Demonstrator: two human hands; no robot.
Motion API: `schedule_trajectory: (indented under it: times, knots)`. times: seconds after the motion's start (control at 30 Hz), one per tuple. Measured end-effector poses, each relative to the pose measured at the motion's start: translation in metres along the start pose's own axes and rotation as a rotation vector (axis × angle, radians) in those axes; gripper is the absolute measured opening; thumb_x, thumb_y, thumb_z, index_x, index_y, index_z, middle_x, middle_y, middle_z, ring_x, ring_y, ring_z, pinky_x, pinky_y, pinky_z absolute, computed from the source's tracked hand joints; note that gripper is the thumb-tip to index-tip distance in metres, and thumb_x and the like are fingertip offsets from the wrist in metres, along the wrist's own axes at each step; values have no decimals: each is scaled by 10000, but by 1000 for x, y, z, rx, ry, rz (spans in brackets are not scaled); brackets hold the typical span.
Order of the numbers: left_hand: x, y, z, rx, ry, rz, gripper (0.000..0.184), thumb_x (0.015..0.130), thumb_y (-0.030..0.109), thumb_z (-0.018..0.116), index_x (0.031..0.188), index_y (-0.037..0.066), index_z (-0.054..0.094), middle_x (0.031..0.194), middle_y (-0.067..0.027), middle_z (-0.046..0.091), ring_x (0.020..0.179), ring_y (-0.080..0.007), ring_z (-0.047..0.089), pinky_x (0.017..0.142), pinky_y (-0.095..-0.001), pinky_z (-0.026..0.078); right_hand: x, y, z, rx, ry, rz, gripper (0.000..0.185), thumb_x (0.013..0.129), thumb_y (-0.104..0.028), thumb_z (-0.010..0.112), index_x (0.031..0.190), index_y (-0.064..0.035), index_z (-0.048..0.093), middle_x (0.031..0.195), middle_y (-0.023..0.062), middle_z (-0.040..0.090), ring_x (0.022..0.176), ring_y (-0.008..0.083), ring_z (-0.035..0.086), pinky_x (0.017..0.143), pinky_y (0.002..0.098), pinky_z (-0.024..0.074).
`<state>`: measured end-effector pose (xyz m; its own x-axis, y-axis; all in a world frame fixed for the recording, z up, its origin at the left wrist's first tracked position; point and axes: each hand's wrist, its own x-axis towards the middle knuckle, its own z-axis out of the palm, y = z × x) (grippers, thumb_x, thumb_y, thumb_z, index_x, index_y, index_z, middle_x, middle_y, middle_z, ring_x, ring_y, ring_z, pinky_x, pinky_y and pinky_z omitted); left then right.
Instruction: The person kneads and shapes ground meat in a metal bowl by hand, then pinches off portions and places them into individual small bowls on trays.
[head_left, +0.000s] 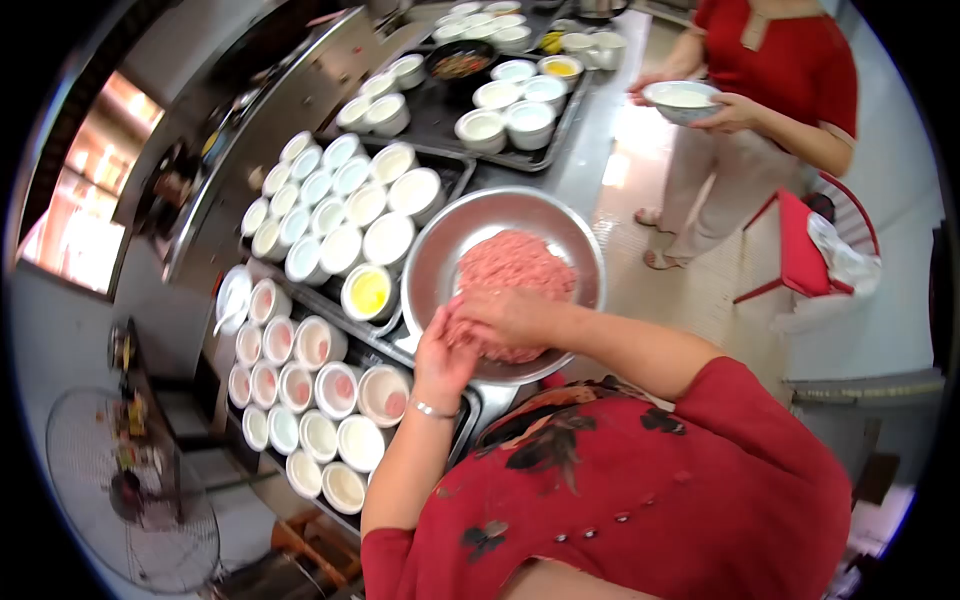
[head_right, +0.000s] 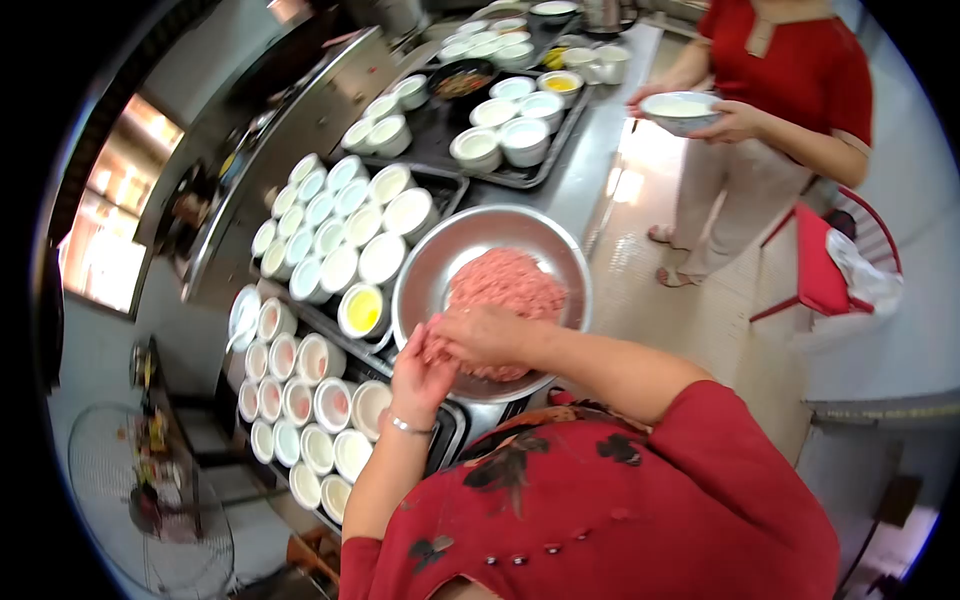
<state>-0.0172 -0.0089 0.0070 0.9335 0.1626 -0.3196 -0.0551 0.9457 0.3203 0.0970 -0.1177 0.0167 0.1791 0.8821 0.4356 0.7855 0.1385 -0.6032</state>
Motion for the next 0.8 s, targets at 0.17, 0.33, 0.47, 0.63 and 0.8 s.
schedule_trajectory:
  times: [0.17,0.33,0.47,0.63,0.8]
  knots:
    - [-1,-9,17,127,91,84,278,883,206,371,1007,-12,489,931,-84,558,906,-166,517,848,-313,393,-1,-16,-19,360,-56,219,195,707,-147,568,869,-42,544,846,128,523,771,278,552,659,351,452]
    - [-1,-10,12,191,25,79,262,863,172,428,1070,14,455,1033,-89,528,948,-189,512,835,-317,416,-4,-6,-8,304,43,163,210,674,-126,585,855,-27,545,797,130,548,708,276,561,655,349,448]
    - [-2,-13,19,378,50,116,270,797,53,516,1060,24,461,1026,-96,531,938,-191,520,818,-300,433,-3,-7,-17,393,89,398,176,655,-132,589,786,-16,574,757,126,584,724,261,572,656,332,454]
    - [-3,-4,15,267,210,133,182,795,71,520,974,41,508,942,-83,567,876,-190,546,781,-306,447,-5,16,-12,519,238,453,179,671,-147,587,812,-36,591,767,112,589,729,246,573,659,317,458]
    - [-2,11,16,109,201,116,112,826,148,506,907,78,540,751,-42,575,708,-148,547,632,-234,454,-25,28,-13,-65,175,232,194,737,-202,538,863,-60,583,904,88,562,818,223,546,731,326,438]
